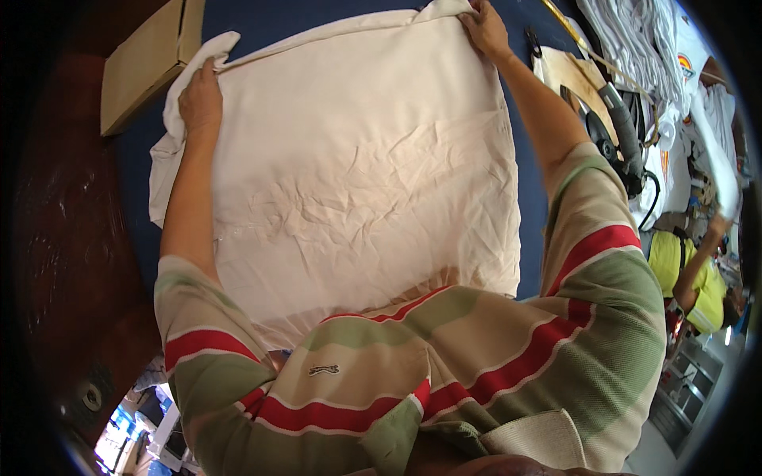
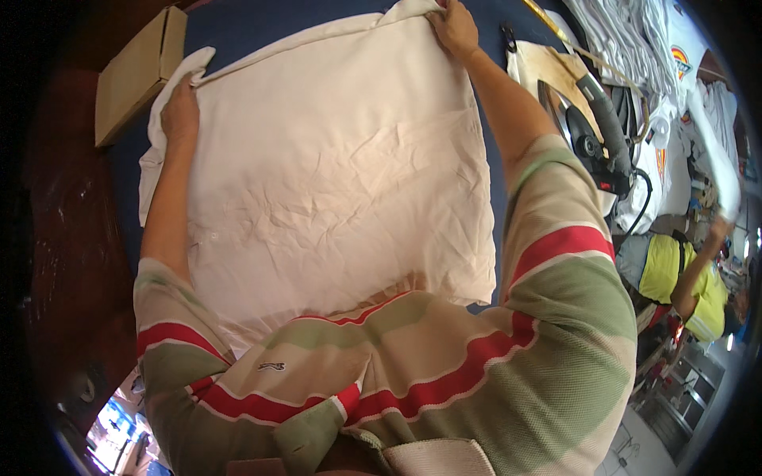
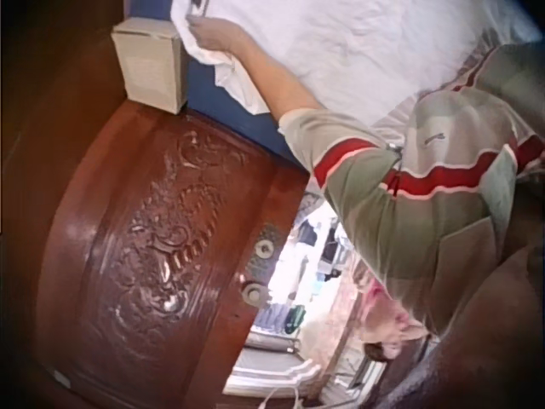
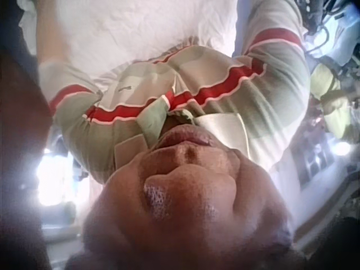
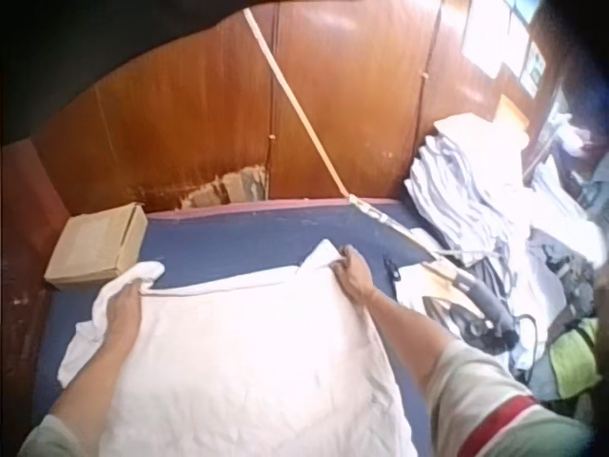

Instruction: The person irons a tan garment on a blue ironing board using a steam iron, flipping the garment and smoothing the fabric by hand while using a small tool to trim loose threads from the collar area.

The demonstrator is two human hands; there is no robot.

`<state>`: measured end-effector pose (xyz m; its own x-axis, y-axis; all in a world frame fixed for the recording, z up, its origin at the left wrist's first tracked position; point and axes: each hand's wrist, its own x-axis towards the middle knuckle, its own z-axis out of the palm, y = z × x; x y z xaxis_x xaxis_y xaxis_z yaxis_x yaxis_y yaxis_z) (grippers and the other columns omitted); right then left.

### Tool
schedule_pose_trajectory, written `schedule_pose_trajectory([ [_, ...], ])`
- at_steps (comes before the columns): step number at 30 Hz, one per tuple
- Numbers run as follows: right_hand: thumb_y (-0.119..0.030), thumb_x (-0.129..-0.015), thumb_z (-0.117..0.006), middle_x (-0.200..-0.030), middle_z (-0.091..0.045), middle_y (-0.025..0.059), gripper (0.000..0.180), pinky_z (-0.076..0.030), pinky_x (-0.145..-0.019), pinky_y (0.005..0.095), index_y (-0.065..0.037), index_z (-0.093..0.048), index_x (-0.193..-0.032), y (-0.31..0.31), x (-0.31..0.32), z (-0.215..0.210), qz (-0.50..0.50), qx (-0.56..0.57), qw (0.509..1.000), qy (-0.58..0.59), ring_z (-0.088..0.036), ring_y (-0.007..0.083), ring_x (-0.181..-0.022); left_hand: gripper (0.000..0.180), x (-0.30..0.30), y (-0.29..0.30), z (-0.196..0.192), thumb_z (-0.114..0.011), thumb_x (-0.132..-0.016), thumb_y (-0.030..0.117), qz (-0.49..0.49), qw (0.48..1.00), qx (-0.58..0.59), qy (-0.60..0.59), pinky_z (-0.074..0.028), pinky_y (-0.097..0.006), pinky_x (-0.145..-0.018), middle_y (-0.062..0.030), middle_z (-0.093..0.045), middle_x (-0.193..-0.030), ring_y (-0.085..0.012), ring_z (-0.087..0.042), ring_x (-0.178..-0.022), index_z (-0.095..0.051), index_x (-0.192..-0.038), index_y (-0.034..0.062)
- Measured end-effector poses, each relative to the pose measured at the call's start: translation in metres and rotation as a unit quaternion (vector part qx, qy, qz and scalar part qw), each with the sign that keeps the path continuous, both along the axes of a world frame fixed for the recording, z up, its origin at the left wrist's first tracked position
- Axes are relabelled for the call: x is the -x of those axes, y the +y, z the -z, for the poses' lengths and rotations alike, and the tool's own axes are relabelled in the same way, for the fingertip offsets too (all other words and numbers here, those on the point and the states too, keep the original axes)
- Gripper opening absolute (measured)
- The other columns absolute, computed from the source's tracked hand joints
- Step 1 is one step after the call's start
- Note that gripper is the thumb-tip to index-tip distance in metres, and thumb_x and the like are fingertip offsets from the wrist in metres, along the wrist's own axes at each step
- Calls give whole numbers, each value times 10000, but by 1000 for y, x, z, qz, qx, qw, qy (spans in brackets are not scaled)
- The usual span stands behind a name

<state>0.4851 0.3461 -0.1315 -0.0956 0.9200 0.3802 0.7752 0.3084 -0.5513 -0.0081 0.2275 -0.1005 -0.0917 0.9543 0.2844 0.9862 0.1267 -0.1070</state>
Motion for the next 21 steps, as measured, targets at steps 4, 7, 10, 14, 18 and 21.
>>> schedule_pose_trajectory([
  [4,-279,-836,-620,-1162,-574,142,428,-440,-860,375,-49,-521,-1183,-67,-13,-35,-35,26,994,95,-551,326,-1043,426,-35,-77,-31,-498,-895,173,39,992,-85,-80,-342,-437,-945,-112,-507,-1268,-279,-466,-1173,-438,-1314,126],
  [7,-294,-858,-583,-1265,-504,133,486,-393,-936,399,-88,-460,-1281,-154,-27,-42,-34,-57,996,-53,-493,343,-1129,440,-27,-180,-17,-467,-912,209,40,979,-65,-190,-278,-445,-994,-117,-461,-1329,-293,-419,-1228,-411,-1343,139],
  [10,-422,-885,-483,-1390,-384,122,529,-271,-1023,477,-164,-412,-1341,-219,-20,-28,-75,-14,957,-278,-351,337,-1267,469,-5,-236,12,-404,-944,267,-47,993,32,-106,-224,-479,-1027,-115,-345,-1427,-291,-311,-1313,-341,-1397,164],
  [14,-546,-882,-398,-1477,-245,92,619,-150,-1068,526,-220,-323,-1403,-231,-17,-26,-91,82,931,-343,-199,307,-1360,494,5,-249,17,-338,-964,331,-101,987,98,-83,-190,-495,-1039,-90,-218,-1496,-272,-204,-1371,-263,-1438,214],
  [18,-567,-883,-377,-1485,-237,71,627,-130,-1086,517,-240,-300,-1413,-249,-18,-23,-64,70,924,-369,-180,287,-1374,540,9,-246,20,-402,-936,395,-120,985,97,-83,-213,-504,-1036,-67,-236,-1490,-275,-214,-1365,-260,-1434,241],
  [21,-544,-890,-369,-1489,-225,72,621,-144,-1086,524,-243,-269,-1424,-244,-23,-38,-93,139,902,-398,-170,284,-1379,556,20,-246,25,-413,-925,428,-105,988,91,-60,-231,-515,-1030,-74,-236,-1489,-279,-211,-1366,-267,-1430,246],
])
